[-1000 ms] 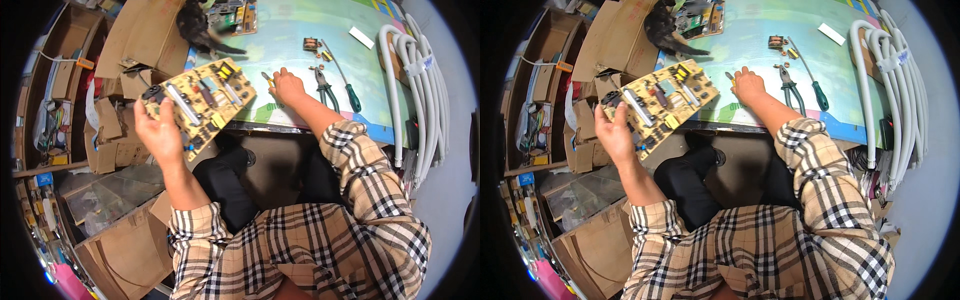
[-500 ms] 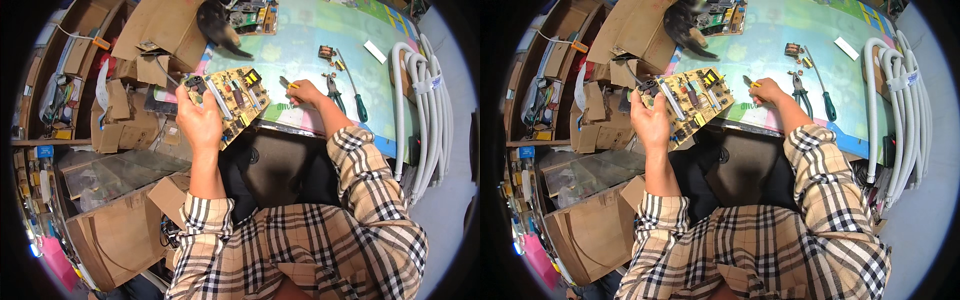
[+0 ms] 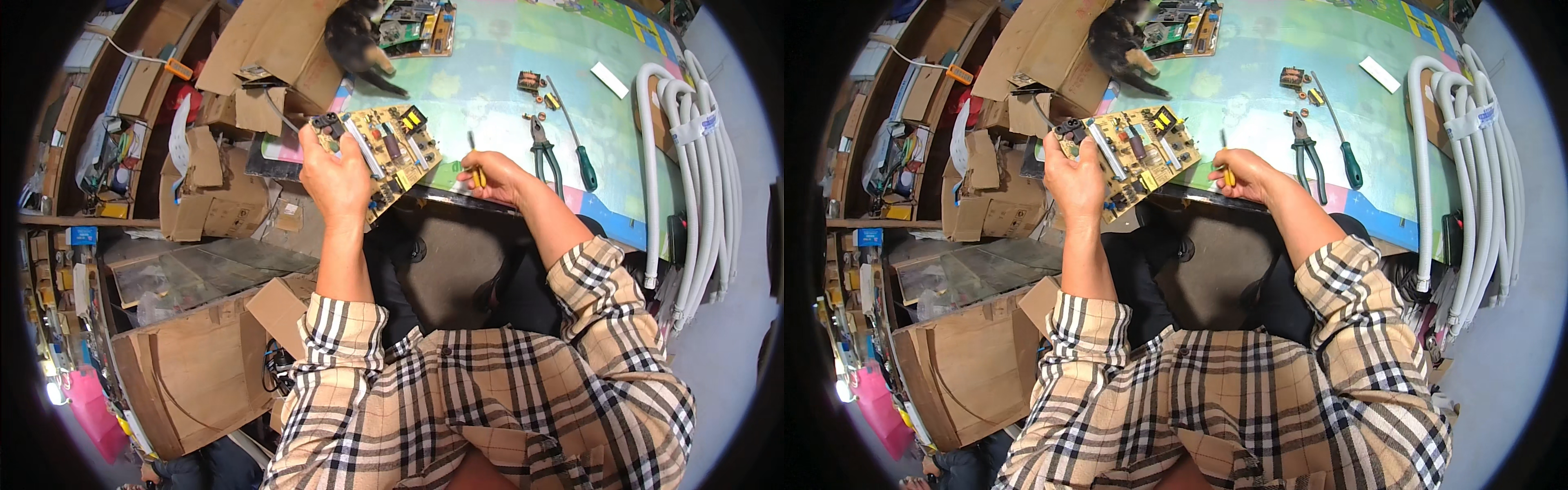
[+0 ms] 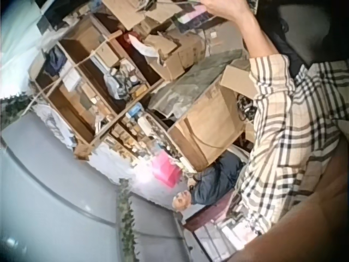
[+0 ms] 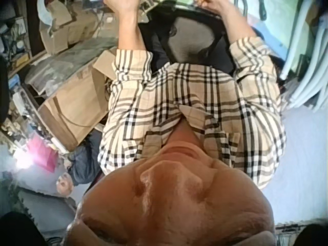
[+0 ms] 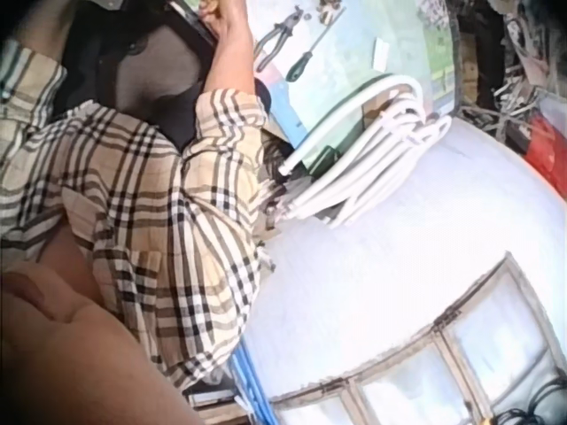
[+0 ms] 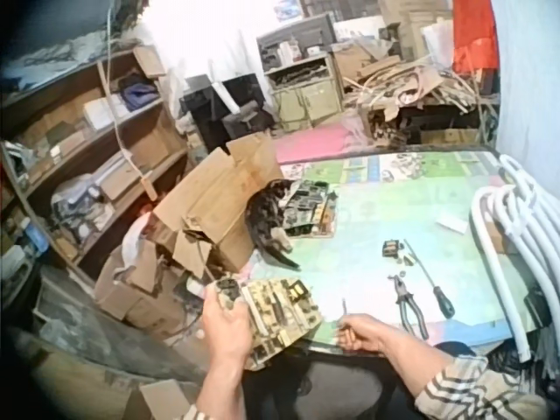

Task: The person uses a screwdriver to remove and reinsert screws on a circuit board while seated at a cluttered workbench. A cat is present on the table and briefly interacts with the person.

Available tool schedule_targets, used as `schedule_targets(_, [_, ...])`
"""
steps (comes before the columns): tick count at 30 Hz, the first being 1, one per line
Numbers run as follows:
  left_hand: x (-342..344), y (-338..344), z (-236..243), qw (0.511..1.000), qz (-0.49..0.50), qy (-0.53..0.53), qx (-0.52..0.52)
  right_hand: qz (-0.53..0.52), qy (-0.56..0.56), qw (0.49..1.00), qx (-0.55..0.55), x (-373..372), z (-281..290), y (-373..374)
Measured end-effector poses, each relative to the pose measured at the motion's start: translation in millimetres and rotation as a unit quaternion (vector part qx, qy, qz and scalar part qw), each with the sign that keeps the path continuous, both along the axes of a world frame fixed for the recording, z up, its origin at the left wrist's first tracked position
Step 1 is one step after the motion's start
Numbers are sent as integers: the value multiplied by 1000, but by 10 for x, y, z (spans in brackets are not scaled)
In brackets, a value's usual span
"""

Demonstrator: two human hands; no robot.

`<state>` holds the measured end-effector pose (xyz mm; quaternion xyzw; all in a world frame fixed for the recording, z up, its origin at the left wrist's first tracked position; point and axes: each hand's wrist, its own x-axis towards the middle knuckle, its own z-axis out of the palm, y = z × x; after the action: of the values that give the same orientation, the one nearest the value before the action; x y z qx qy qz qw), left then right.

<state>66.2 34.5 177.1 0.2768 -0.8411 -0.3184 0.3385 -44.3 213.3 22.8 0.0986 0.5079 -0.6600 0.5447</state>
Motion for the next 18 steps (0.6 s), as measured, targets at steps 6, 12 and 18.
schedule_targets(6, [93,84,-31,999,-10,9,-37,73,109,990,-44,82,202,-142])
schedule_targets(12, [160,418,44,998,-47,23,-36,258,495,807,194,219,354,-264])
schedule_targets(18, [264,545,5,995,-64,26,-71,279,538,760,236,360,362,-231])
